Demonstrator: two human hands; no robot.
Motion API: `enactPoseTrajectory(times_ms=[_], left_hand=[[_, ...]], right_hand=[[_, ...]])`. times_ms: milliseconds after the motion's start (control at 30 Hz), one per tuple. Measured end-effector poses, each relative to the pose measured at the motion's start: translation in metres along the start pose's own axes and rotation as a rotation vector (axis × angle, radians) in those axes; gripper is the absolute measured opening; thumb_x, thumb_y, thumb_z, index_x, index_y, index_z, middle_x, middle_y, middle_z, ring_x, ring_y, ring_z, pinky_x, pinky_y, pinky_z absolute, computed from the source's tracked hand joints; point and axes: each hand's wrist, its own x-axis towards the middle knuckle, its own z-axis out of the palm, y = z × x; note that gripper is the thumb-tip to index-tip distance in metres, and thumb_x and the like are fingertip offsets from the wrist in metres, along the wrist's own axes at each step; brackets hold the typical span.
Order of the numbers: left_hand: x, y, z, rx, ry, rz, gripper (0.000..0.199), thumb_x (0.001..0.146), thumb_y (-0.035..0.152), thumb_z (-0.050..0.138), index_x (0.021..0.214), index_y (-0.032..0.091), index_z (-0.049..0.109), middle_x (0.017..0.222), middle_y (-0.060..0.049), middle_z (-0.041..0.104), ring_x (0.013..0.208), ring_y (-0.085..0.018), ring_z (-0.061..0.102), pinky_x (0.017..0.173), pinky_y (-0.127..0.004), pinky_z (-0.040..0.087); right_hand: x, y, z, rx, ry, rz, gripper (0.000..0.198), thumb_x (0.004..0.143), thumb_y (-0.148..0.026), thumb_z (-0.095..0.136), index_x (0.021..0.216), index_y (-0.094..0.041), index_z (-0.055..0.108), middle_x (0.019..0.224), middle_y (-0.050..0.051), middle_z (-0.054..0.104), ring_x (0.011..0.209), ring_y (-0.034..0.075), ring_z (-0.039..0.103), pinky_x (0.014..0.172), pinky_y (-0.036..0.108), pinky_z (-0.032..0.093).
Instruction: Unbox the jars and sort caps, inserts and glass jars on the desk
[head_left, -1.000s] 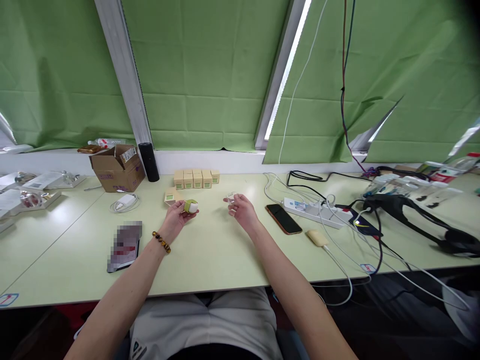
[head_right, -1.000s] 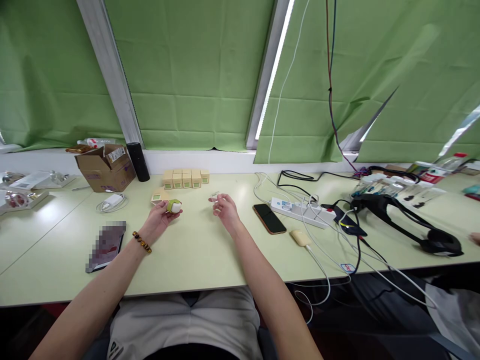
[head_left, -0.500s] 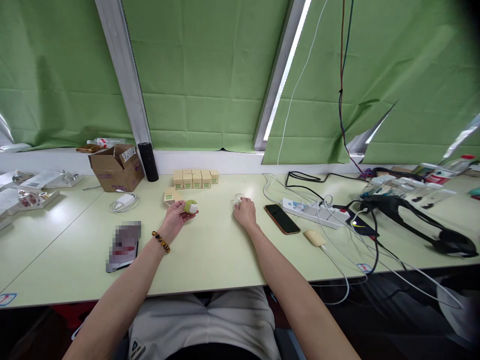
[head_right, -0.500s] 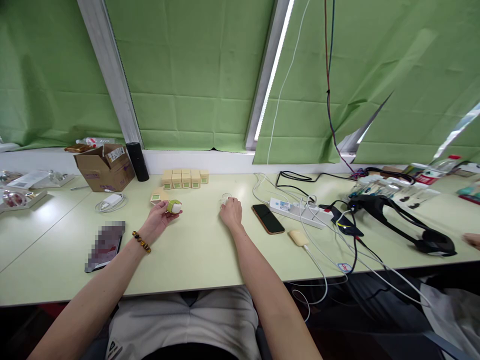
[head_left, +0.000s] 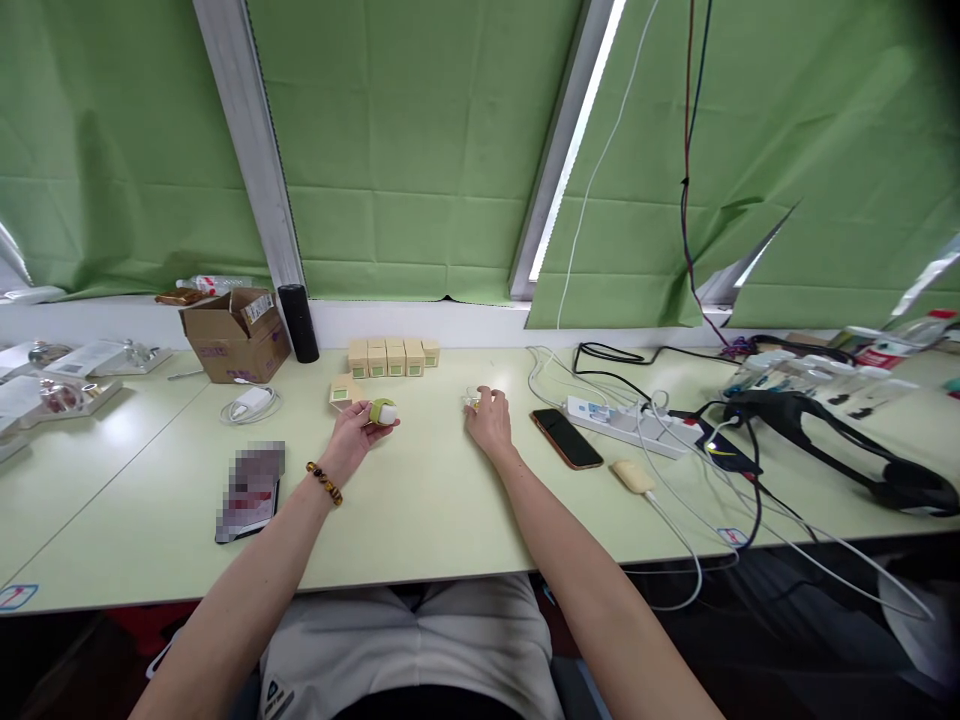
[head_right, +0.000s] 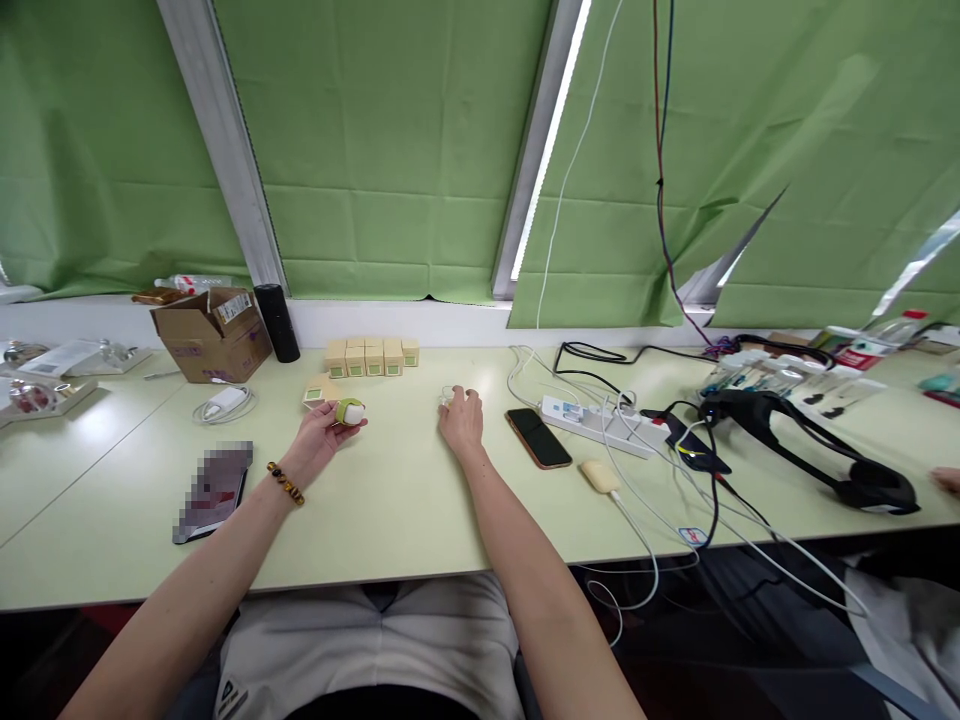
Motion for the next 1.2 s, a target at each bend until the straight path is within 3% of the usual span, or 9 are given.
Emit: enactPoseTrajectory(times_ms=[67,167,267,467,700,867,967,1067,1200], left_hand=[[-0.001,0.0,0.001,-0.011,0.0,-0.003,0.002,0.096,0.014,0.06,0.097,0.015,0.061,0.106,-0.014,0.078,0.085,-0.021,0.08,0.075,-0.029,0.065],[-0.003,0.0,0.005,-0.035,-0.025,-0.002,0.001,0.096,0.014,0.06,0.097,0.015,0.059,0.109,-0.016,0.077,0.09,-0.022,0.08,0.08,-0.032,0.066],[-0.006,-0.002,0.011,-0.058,-0.071,0.014,0.005,0.095,0.016,0.063,0.096,0.015,0.057,0.11,-0.017,0.077,0.094,-0.024,0.079,0.087,-0.036,0.066],[-0.006,-0.01,0.014,-0.085,-0.092,0.047,0.022,0.088,0.017,0.074,0.096,0.018,0.054,0.107,-0.012,0.076,0.099,-0.024,0.078,0.092,-0.041,0.065],[-0.009,-0.02,0.022,-0.124,-0.155,0.072,0.032,0.084,0.02,0.079,0.096,0.02,0.05,0.107,-0.008,0.075,0.102,-0.021,0.076,0.096,-0.043,0.062],[-0.017,-0.014,0.024,0.0,-0.249,0.128,0.032,0.087,0.029,0.077,0.106,0.021,0.052,0.103,-0.007,0.075,0.101,-0.022,0.074,0.104,-0.049,0.055],[-0.021,-0.006,0.019,0.239,-0.204,0.299,0.034,0.091,0.032,0.072,0.119,0.023,0.054,0.115,-0.01,0.072,0.116,-0.024,0.068,0.113,-0.049,0.047],[-0.025,0.0,0.017,0.571,-0.122,0.588,0.035,0.09,0.03,0.072,0.122,0.024,0.06,0.134,-0.012,0.063,0.135,-0.028,0.054,0.122,-0.048,0.035],[-0.027,0.001,0.019,0.886,-0.14,0.864,0.048,0.086,0.027,0.077,0.132,0.026,0.062,0.133,-0.013,0.062,0.135,-0.033,0.048,0.121,-0.053,0.034]], right_hand=[[-0.002,-0.004,-0.006,0.056,0.123,-0.049,0.044,0.094,-0.027,0.06,0.136,-0.015,0.053,0.137,0.021,0.05,0.12,0.034,0.052,0.098,0.044,0.044],[-0.011,-0.024,-0.017,0.236,0.213,-0.176,0.035,0.093,-0.031,0.06,0.125,-0.018,0.059,0.127,0.017,0.058,0.116,0.033,0.053,0.101,0.047,0.044],[-0.029,-0.061,-0.026,0.565,0.094,-0.208,0.024,0.094,-0.037,0.061,0.112,-0.021,0.063,0.107,0.01,0.067,0.099,0.027,0.06,0.092,0.043,0.05],[-0.063,-0.124,-0.028,0.848,-0.078,-0.252,0.037,0.087,-0.039,0.072,0.119,-0.024,0.061,0.11,0.006,0.069,0.097,0.023,0.065,0.092,0.042,0.053],[-0.074,-0.132,-0.02,0.77,0.015,-0.247,0.044,0.077,-0.034,0.081,0.114,-0.024,0.058,0.121,0.011,0.059,0.113,0.028,0.058,0.095,0.045,0.053],[-0.072,-0.125,-0.022,0.82,0.026,-0.251,0.038,0.084,-0.033,0.075,0.117,-0.024,0.056,0.123,0.01,0.062,0.116,0.028,0.059,0.099,0.045,0.052],[-0.066,-0.117,-0.026,0.865,-0.013,-0.222,0.039,0.087,-0.03,0.07,0.123,-0.025,0.054,0.119,0.008,0.067,0.11,0.026,0.064,0.099,0.044,0.052],[-0.061,-0.11,-0.028,0.845,-0.005,-0.231,0.039,0.084,-0.027,0.07,0.12,-0.024,0.056,0.119,0.007,0.068,0.109,0.026,0.065,0.099,0.044,0.052],[-0.06,-0.105,-0.026,0.848,-0.016,-0.299,0.038,0.084,-0.024,0.069,0.12,-0.024,0.059,0.117,0.007,0.069,0.104,0.025,0.064,0.098,0.044,0.053]])
